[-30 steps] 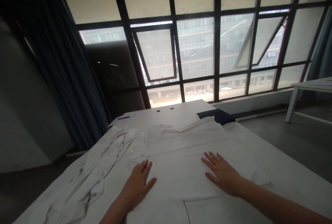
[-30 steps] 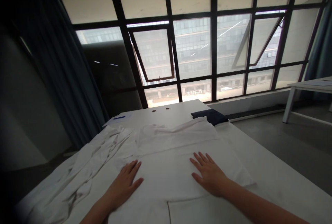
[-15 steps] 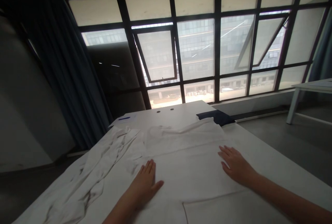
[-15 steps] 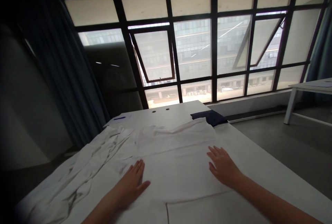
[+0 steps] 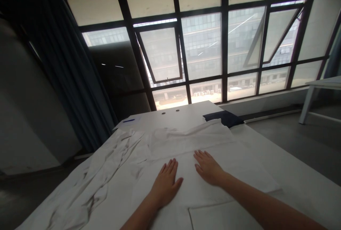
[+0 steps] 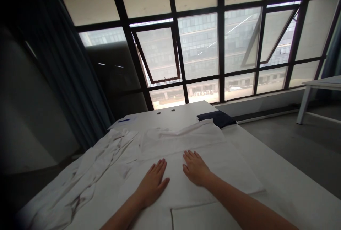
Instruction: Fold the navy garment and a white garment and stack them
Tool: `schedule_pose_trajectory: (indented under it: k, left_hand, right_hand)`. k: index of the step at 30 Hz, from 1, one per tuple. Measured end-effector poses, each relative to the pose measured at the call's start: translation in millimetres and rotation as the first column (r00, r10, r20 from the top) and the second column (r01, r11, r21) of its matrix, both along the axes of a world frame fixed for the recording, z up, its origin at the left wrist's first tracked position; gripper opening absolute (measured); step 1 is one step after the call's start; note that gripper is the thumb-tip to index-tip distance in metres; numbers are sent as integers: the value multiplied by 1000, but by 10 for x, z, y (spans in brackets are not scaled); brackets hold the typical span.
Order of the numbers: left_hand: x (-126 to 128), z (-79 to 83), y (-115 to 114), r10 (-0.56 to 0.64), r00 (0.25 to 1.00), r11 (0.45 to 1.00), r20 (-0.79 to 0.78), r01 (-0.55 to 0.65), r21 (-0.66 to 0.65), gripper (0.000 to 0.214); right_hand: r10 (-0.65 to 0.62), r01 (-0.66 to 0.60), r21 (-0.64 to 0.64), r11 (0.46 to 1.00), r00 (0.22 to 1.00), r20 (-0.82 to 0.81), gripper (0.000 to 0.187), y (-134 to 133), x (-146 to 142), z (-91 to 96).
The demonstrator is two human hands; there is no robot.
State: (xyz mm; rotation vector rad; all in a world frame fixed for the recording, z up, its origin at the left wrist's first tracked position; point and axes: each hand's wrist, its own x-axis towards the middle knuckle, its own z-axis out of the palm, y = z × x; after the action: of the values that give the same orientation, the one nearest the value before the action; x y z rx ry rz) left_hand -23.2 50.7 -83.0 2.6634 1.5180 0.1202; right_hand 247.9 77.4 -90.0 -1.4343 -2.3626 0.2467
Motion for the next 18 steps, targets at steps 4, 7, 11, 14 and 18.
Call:
schedule_pose_trajectory:
  k: [4, 7, 11, 14, 18]
  left_hand:
    - [-537, -56, 1, 158, 986, 987, -51, -156, 42, 79]
    - [-746, -71, -16, 224, 973, 972, -60, -219, 83, 80]
    - [-806, -112, -28, 233, 971, 966, -58, -225, 128, 78]
    - [-803, -157, -14, 230, 972, 963, -52, -219, 154, 77]
    - [-815, -184, 14, 224, 974, 961, -46, -212, 177, 74]
  right_hand:
    - [22, -16, -58, 998, 993, 114, 69, -28, 218, -28]
    - [-21, 34, -88, 996, 989, 149, 75, -32, 264, -16]
    - [-42, 54, -72, 996, 986, 159, 77, -88, -15, 30]
    - [160, -156, -44, 987, 982, 102, 72, -183, -492, 70]
    - [321, -321, -18, 947, 946, 36, 66, -245, -1095, 99]
